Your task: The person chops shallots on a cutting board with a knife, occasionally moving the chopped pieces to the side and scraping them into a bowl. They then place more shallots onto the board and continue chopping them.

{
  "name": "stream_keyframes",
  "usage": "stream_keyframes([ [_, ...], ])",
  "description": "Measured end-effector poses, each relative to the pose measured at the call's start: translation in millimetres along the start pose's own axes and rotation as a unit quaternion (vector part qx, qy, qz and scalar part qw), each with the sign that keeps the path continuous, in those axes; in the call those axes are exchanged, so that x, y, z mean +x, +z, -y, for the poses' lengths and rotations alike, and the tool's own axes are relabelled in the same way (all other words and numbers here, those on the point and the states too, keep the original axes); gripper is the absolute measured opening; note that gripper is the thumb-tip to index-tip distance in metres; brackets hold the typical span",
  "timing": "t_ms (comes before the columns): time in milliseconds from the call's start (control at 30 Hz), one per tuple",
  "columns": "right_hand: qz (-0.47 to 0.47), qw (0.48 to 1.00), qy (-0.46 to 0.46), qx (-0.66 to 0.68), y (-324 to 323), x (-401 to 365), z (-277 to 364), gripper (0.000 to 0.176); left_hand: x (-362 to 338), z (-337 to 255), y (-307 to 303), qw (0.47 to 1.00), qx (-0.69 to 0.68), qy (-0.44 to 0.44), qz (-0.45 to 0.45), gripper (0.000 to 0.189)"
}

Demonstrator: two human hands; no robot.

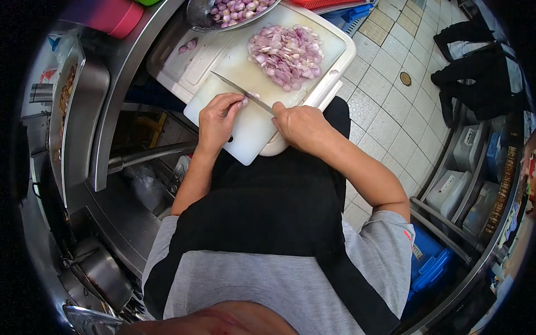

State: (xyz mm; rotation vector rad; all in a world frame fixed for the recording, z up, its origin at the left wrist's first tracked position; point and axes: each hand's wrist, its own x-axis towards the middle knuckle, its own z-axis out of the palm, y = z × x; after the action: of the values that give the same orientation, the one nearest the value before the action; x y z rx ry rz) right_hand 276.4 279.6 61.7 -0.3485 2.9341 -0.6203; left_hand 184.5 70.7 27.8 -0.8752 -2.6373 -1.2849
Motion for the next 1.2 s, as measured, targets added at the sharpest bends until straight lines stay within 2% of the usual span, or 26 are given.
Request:
stream_keyframes([
  [233, 0.019, 1.0, 0.021, -0.012, -23.8, -26.4, 12.5, 0.023, -0.7, 2.7, 0.8, 1.0, -0.008, 0.013, 0.004, 0.015],
  [367, 0.021, 0.999, 0.024, -0.007, -2.7, -6.4, 5.3, 0.023, -0.8, 1.3, 0.6, 1.0, -0.008, 0.007, 0.006, 0.015],
  [467, -0.013, 1.0, -0.003, 0.007, 5.7, 7.0, 0.2, 0.023, -1.1, -1.8, 1.0, 1.0, -0.007, -0.002, -0.002, 0.014],
  [733, 0.024, 0.999, 0.024, -0.008, -24.9, -20.3, 15.3, 0.023, -2.4, 0.1, 2.5, 1.0, -0.019, 0.006, -0.013, 0.012],
  [933, -0.007, 1.0, 0.0, 0.006, 3.8, 9.9, 3.8, 0.023, -4.4, 1.3, 5.3, 0.999, -0.035, -0.008, -0.026, 0.012],
  [1200, 0.005, 1.0, 0.006, -0.014, -19.3, -19.2, 13.4, 0.022, -5.7, 3.2, 6.0, 0.999, -0.029, 0.004, -0.03, 0.011],
])
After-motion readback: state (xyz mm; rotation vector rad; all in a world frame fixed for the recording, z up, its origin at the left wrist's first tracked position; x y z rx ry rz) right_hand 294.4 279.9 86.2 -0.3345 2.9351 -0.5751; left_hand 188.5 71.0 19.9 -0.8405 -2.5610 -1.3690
